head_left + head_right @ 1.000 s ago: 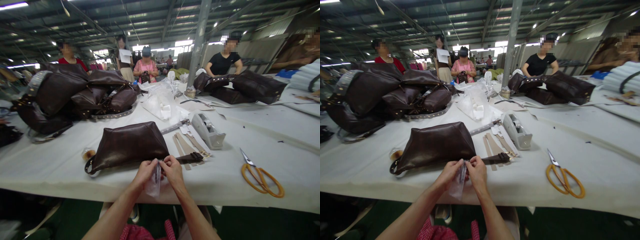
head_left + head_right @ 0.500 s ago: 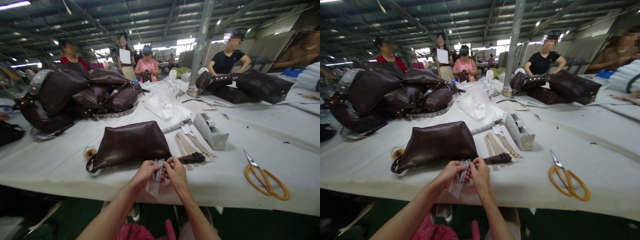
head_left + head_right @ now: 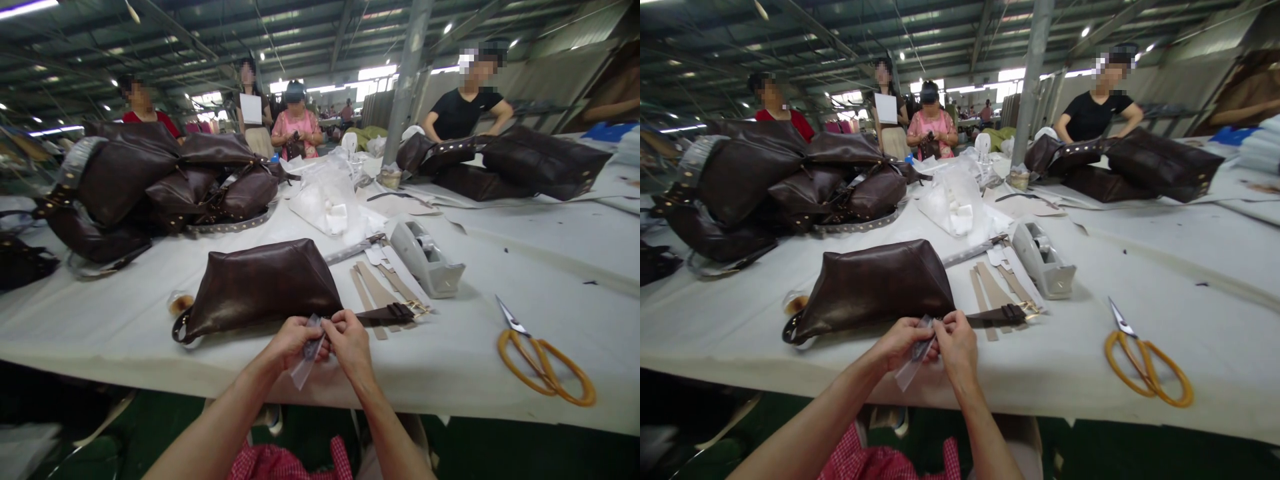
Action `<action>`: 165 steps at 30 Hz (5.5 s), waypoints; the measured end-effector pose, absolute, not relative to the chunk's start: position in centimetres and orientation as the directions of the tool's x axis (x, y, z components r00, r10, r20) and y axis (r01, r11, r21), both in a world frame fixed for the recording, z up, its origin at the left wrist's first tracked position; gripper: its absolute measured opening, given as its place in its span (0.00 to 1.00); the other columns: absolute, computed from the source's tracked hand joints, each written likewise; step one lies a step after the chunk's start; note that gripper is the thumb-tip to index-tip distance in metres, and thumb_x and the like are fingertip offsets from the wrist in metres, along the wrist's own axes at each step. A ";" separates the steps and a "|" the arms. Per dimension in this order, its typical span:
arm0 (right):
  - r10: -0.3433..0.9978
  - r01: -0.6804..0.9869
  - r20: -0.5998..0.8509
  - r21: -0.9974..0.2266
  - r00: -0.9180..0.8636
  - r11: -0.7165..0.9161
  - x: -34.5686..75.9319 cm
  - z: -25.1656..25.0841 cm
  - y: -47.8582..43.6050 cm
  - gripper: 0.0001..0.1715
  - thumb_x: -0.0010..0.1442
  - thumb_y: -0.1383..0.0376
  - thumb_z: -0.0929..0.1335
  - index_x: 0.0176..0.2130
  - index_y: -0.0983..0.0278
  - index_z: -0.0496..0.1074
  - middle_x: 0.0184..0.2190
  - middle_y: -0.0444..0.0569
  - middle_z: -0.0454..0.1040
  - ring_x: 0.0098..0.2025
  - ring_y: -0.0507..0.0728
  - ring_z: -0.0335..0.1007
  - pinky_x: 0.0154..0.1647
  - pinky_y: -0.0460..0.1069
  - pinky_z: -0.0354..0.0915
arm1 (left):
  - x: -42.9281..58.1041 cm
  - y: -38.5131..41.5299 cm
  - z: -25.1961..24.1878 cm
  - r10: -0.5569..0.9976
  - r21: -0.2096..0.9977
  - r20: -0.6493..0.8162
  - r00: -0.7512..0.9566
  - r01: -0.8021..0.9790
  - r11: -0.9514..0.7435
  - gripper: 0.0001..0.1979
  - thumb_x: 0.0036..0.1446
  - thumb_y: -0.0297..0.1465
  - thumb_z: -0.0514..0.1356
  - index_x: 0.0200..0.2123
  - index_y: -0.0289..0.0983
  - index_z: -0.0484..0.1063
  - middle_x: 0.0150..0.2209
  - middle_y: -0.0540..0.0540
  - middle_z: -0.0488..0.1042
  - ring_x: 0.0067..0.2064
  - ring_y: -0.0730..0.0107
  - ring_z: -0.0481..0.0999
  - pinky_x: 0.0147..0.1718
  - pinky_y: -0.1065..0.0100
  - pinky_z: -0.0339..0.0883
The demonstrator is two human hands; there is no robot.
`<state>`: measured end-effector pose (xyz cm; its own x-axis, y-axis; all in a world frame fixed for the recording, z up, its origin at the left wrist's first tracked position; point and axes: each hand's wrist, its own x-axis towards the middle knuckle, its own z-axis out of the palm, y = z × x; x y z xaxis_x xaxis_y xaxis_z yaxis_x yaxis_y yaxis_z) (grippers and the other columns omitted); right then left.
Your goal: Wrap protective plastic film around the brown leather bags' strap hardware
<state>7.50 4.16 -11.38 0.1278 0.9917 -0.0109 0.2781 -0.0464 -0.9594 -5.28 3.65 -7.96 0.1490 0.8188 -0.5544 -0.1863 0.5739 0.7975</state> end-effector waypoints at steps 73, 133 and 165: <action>0.985 0.439 -0.040 -0.892 0.166 -0.110 6.9 -9.7 4.3 0.10 0.55 0.58 0.66 0.36 0.60 0.66 0.28 0.47 0.80 0.35 0.59 0.76 0.31 0.48 0.63 | -4.3 3.6 -10.4 0.927 0.969 -0.198 -0.317 0.081 0.235 0.10 0.45 0.34 0.64 0.21 0.35 0.69 0.21 0.53 0.68 0.26 0.74 0.66 0.25 0.74 0.55; 0.345 0.313 0.272 -0.154 -0.898 0.937 8.1 -4.4 10.5 0.07 0.51 0.66 0.75 0.34 0.60 0.79 0.70 0.53 0.40 0.69 0.75 0.30 0.62 0.70 0.42 | -4.4 0.6 -8.9 0.954 0.912 -0.171 -0.245 0.326 0.247 0.11 0.60 0.34 0.51 0.34 0.36 0.70 0.24 0.52 0.70 0.16 0.77 0.70 0.12 0.78 0.56; 0.282 0.251 0.327 -0.134 -0.902 0.959 9.3 -5.3 11.0 0.05 0.55 0.68 0.71 0.27 0.64 0.76 0.68 0.55 0.48 0.68 0.68 0.42 0.60 0.67 0.48 | -5.3 2.6 -8.4 0.917 0.845 -0.356 -0.180 0.357 0.398 0.06 0.52 0.29 0.58 0.25 0.34 0.71 0.21 0.48 0.75 0.18 0.74 0.71 0.19 0.74 0.62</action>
